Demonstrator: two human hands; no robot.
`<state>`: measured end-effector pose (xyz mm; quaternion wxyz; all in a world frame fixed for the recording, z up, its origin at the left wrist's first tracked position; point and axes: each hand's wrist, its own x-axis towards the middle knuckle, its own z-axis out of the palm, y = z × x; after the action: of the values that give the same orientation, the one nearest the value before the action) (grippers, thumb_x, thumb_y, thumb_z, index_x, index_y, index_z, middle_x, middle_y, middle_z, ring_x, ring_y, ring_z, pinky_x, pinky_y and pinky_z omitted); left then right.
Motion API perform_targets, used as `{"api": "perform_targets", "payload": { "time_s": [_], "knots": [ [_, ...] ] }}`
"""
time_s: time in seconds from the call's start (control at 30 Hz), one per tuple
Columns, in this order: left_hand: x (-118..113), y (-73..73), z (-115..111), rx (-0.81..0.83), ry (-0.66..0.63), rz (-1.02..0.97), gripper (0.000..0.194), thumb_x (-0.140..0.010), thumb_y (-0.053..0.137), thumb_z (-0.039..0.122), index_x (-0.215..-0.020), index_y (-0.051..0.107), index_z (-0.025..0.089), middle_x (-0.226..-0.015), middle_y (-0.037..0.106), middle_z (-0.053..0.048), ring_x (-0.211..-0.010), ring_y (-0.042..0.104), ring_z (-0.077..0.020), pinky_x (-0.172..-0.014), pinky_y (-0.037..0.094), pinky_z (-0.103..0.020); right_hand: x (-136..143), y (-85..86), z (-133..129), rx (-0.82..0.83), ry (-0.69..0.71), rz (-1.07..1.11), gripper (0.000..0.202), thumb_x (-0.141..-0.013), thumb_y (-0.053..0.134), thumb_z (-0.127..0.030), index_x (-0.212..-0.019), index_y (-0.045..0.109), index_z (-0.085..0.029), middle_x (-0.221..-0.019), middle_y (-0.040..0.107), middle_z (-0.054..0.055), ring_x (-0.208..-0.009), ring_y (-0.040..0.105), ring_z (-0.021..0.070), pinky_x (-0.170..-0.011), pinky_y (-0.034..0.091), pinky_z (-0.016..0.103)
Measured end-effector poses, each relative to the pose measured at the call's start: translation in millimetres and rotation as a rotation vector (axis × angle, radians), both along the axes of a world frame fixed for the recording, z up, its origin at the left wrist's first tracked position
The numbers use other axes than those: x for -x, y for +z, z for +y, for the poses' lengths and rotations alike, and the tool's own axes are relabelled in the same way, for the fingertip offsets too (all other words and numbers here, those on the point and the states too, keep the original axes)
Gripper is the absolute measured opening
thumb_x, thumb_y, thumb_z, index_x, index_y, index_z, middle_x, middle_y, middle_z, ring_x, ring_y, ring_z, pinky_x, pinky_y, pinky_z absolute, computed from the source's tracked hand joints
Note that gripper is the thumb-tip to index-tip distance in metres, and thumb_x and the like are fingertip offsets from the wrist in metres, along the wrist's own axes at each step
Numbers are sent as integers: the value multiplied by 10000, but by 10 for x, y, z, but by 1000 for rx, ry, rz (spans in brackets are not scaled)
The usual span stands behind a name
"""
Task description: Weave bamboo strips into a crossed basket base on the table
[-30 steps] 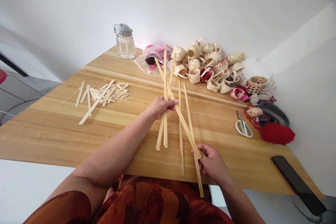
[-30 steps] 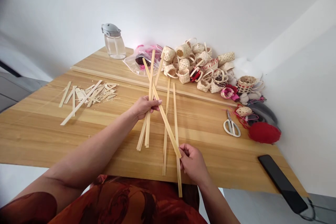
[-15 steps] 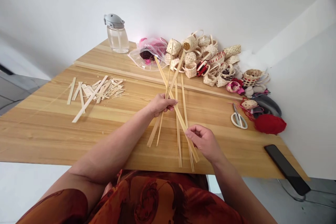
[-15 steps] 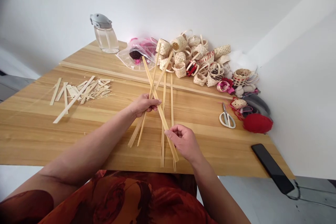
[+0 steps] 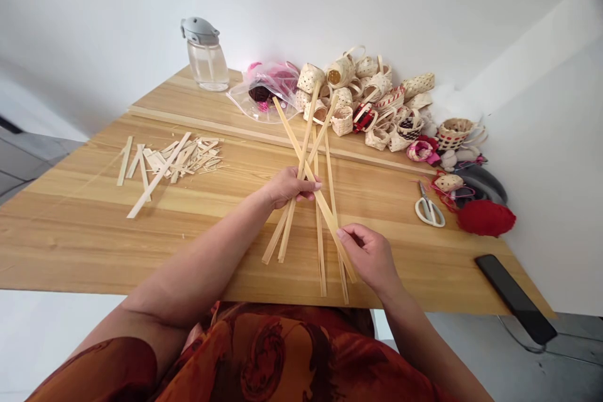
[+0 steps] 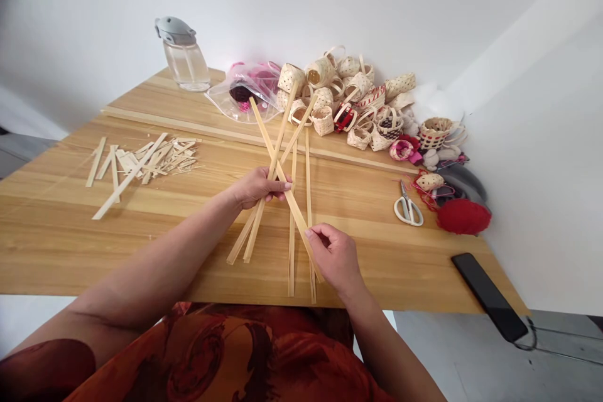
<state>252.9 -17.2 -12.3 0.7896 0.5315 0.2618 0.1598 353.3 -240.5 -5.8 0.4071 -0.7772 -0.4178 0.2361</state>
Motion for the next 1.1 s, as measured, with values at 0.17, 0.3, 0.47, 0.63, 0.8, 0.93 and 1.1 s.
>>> {"api": "perform_targets", "payload": {
  "time_s": [0.17, 0.3, 0.47, 0.63, 0.8, 0.93, 1.1],
  "knots": [
    [-7, 4, -32, -23, -23, 8, 200, -684, 834, 143, -725, 645, 94, -548, 629, -29, -460, 581, -92, -354, 305, -153, -49, 0, -41, 37, -11, 85, 303, -863, 617, -471, -802, 674, -180, -712, 647, 14, -640, 554, 151, -597, 438, 258],
    [-21, 6, -72, -26, -61, 16, 239, -702, 839, 203, -712, 625, 95, -600, 673, -73, -513, 644, -132, -355, 301, -155, -56, -3, -80, 41, 8, 127, 285, -882, 590, -449, -760, 614, -193, -669, 618, -6, -605, 550, 137, -596, 449, 255],
    [-26, -10, -94, -2, -97, -7, 231, -701, 834, 199, -772, 641, 96, -734, 730, -110, -597, 697, -156, -352, 288, -145, -50, -23, -132, 61, -30, 265, 301, -913, 548, -504, -843, 569, -211, -654, 630, -12, -547, 584, 142, -541, 454, 258],
    [-6, 21, -57, -50, -70, 29, 170, -752, 780, 175, -798, 632, 104, -684, 709, -80, -555, 681, -137, -358, 305, -142, -176, 46, -266, 80, -35, 85, 306, -926, 534, -492, -807, 555, -211, -727, 639, 4, -588, 583, 137, -610, 462, 270],
    [30, 35, 72, -55, 153, -7, 213, -761, 780, 204, -761, 580, 131, -592, 636, -8, -473, 602, -77, -354, 282, -137, -395, 68, -574, 114, -132, 6, 353, -914, 531, -532, -736, 503, -228, -580, 468, -44, -520, 469, 131, -532, 388, 264],
    [41, 1, 145, -59, 263, -63, 255, -753, 797, 259, -789, 580, 130, -621, 637, -4, -469, 578, -62, -348, 270, -142, -428, -22, -826, 129, -208, 35, 370, -900, 537, -554, -730, 489, -230, -576, 440, -50, -504, 430, 122, -505, 365, 252],
    [30, -24, 130, -57, 213, -45, 255, -776, 779, 273, -807, 571, 130, -656, 651, -20, -489, 588, -66, -364, 279, -142, -381, -129, -1019, 135, -296, 93, 395, -885, 538, -563, -690, 472, -226, -515, 435, -53, -476, 391, 111, -465, 330, 227]
  ]
}}
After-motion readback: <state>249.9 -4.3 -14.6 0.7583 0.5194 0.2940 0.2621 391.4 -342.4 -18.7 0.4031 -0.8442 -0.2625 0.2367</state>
